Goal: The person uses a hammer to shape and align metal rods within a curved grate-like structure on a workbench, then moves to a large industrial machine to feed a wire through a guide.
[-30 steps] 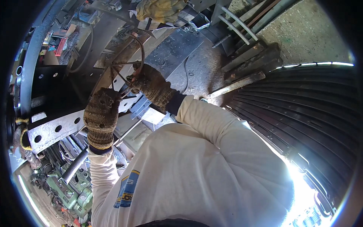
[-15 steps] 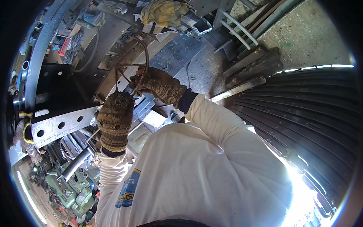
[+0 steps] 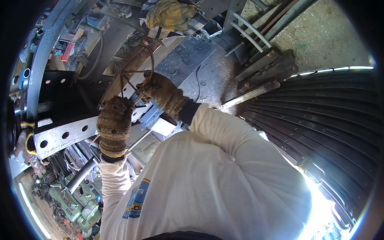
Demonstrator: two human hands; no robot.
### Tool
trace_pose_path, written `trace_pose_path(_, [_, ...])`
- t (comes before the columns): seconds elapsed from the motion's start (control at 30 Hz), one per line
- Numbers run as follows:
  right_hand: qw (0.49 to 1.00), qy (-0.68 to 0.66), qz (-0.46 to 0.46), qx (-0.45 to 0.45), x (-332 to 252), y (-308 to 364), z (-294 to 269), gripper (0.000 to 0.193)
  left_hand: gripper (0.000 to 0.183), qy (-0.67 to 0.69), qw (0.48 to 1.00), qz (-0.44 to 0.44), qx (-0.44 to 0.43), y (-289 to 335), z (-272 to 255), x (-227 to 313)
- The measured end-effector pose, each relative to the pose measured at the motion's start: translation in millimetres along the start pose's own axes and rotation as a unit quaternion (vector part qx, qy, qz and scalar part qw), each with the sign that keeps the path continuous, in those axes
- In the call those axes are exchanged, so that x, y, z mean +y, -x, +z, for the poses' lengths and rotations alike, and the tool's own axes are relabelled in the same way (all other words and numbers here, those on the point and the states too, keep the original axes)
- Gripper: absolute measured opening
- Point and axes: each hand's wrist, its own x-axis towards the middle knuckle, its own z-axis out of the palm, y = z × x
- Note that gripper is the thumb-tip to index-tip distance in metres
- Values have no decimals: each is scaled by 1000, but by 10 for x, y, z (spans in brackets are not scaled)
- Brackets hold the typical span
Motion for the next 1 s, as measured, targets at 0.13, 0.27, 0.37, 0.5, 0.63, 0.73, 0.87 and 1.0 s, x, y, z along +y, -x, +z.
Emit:
trace_pose_path(0.13, [998, 49, 43, -14, -206, 38, -11, 18, 11, -12, 1000, -21, -20, -36, -66, 248])
trace_pose_path(0.27, [980, 158, 118, 1, -607, -15, -80, 24, 15, -103, 994, -23, -38, -25, -52, 415])
trace_pose_path(0.37, [974, 177, 110, 89, -559, -20, -22, 30, 18, -168, 980, -71, -81, 37, -77, 584])
trace_pose_path(0.5, [958, 254, 103, 83, -434, 98, -29, 22, 21, -51, 998, -27, -18, 188, -24, 422])
trace_pose_path(0.63, [982, 116, 114, 96, -400, 195, 86, 23, 24, -68, 994, -68, -47, 222, -99, 385])
trace_pose_path(0.73, [986, 79, 105, 106, -336, 171, 34, 24, 24, -80, 995, -63, 5, 198, -117, 363])
trace_pose_path(0.87, [984, 71, 106, 121, -371, 210, 51, 28, 24, -40, 996, -73, -39, 187, -176, 429])
trace_pose_path(1.0, [980, 63, 103, 157, -435, 283, 130, 25, 20, -19, 998, -61, 1, 191, -171, 475])
